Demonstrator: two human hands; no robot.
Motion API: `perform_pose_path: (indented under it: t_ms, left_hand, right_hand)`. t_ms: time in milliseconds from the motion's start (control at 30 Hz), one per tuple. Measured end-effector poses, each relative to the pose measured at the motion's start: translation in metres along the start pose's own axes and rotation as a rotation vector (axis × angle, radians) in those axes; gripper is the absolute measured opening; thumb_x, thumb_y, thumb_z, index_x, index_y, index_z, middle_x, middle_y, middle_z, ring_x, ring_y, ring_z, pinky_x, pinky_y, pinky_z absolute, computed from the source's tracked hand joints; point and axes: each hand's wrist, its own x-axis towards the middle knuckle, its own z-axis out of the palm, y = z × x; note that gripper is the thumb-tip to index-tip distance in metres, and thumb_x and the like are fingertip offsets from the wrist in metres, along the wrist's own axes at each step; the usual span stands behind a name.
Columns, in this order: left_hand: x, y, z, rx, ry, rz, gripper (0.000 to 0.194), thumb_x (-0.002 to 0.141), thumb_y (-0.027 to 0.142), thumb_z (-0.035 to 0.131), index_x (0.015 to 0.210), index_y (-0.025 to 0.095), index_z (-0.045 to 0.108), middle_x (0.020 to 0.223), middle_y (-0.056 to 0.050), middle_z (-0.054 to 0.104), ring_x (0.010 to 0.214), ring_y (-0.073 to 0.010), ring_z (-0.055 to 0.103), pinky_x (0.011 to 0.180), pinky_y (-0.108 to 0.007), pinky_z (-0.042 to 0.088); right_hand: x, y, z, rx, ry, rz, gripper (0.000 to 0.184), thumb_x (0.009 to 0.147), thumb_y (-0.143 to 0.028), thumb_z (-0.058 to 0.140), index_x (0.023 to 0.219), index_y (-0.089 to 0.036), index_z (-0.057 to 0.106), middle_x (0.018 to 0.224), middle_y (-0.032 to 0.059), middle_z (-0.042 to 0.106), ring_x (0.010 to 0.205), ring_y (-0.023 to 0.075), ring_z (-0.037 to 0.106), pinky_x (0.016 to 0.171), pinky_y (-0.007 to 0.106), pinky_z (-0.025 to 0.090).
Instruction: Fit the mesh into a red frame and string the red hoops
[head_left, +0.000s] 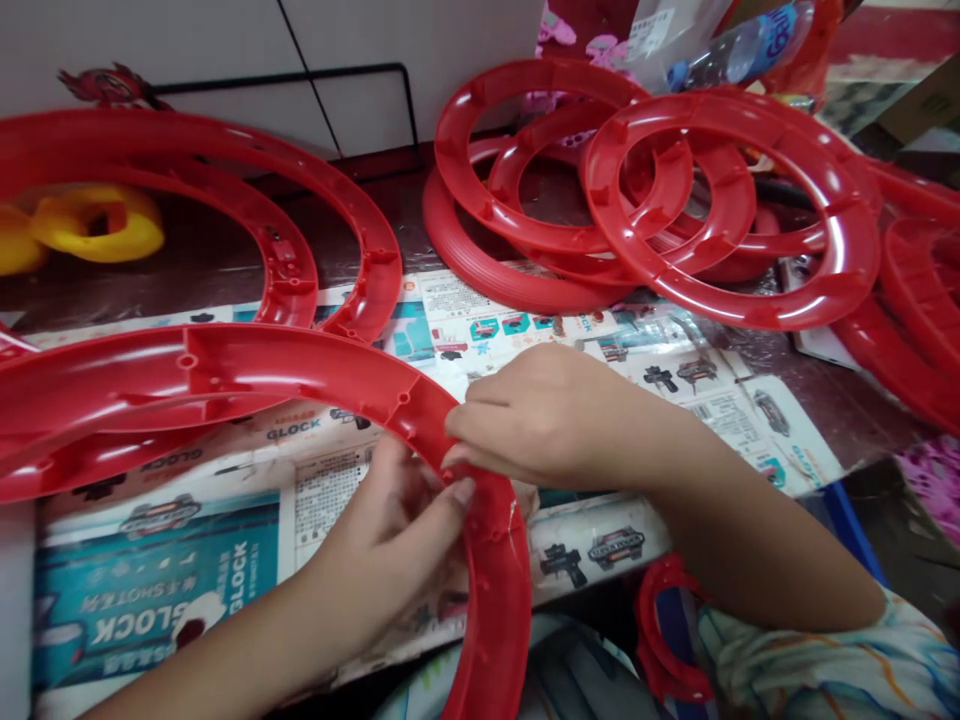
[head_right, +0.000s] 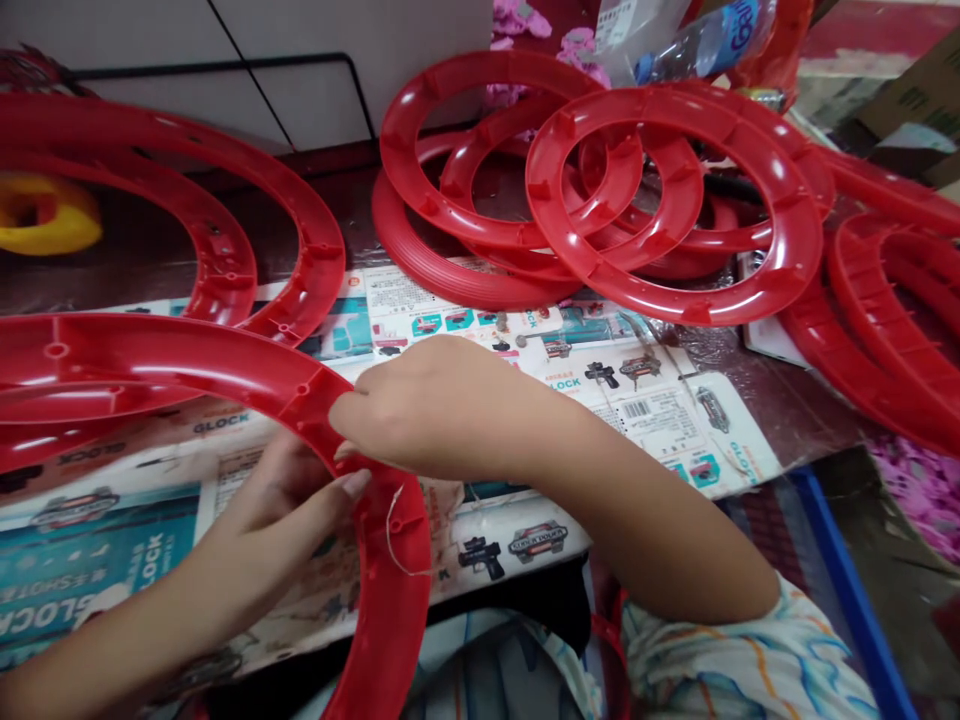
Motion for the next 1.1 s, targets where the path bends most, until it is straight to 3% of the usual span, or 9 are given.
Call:
perform_pose_path:
  t_ms: [167, 367, 667, 800, 1100]
  left_hand:
    - [0.003, 0.0, -0.007, 0.185, 0.065, 0.001, 0.023, 0.085, 0.031, 0.054, 0.099, 0.022, 0.039, 0.087, 0.0, 0.058, 0.08, -0.0163, 0.059, 0.067, -0.029, 0.05]
    - [0.002, -0.001, -0.007, 0.238, -0.199, -0.043, 0.034, 0.083, 0.022, 0.052, 0.115, 0.023, 0.039, 0.107, -0.005, 0.057, 0.09, -0.0193, 0.057, 0.076, -0.031, 0.046]
    - [-0.006, -0.005, -0.007, 0.206, -0.341, -0.065, 0.023, 0.087, 0.02, 0.05, 0.109, 0.023, 0.043, 0.088, -0.001, 0.058, 0.079, -0.018, 0.057, 0.072, -0.032, 0.048]
    - [-0.007, -0.012, -0.01, 0.179, -0.379, -0.053, 0.021, 0.09, 0.029, 0.051, 0.109, 0.022, 0.046, 0.093, -0.003, 0.058, 0.084, -0.0189, 0.057, 0.071, -0.031, 0.049]
    - [-0.006, -0.007, -0.007, 0.186, -0.37, -0.009, 0.031, 0.087, 0.023, 0.054, 0.117, 0.023, 0.045, 0.105, -0.005, 0.059, 0.099, -0.0222, 0.058, 0.084, -0.035, 0.048]
  right_hand:
    - [-0.001, 0.002, -0.007, 0.135, -0.076, 0.004, 0.022, 0.089, -0.02, 0.046, 0.074, -0.014, 0.06, 0.066, -0.0007, 0.055, 0.056, 0.0094, 0.039, 0.054, 0.024, 0.024]
    - [-0.001, 0.001, -0.009, 0.267, -0.033, -0.057, 0.019, 0.088, -0.013, 0.048, 0.085, -0.011, 0.066, 0.076, 0.0014, 0.059, 0.068, 0.0106, 0.047, 0.062, 0.023, 0.033]
    - [-0.003, 0.001, -0.006, 0.27, 0.052, -0.081, 0.024, 0.092, -0.016, 0.044, 0.085, -0.013, 0.067, 0.074, 0.0002, 0.055, 0.064, 0.0096, 0.042, 0.057, 0.023, 0.029]
    - [-0.004, 0.003, -0.008, 0.374, 0.02, -0.112, 0.025, 0.089, -0.008, 0.045, 0.087, -0.011, 0.069, 0.079, 0.002, 0.059, 0.069, 0.009, 0.047, 0.061, 0.02, 0.035]
    - [-0.004, 0.006, -0.008, 0.365, 0.033, -0.115, 0.025, 0.09, -0.009, 0.044, 0.089, -0.011, 0.068, 0.081, 0.0022, 0.058, 0.071, 0.0095, 0.049, 0.064, 0.021, 0.038]
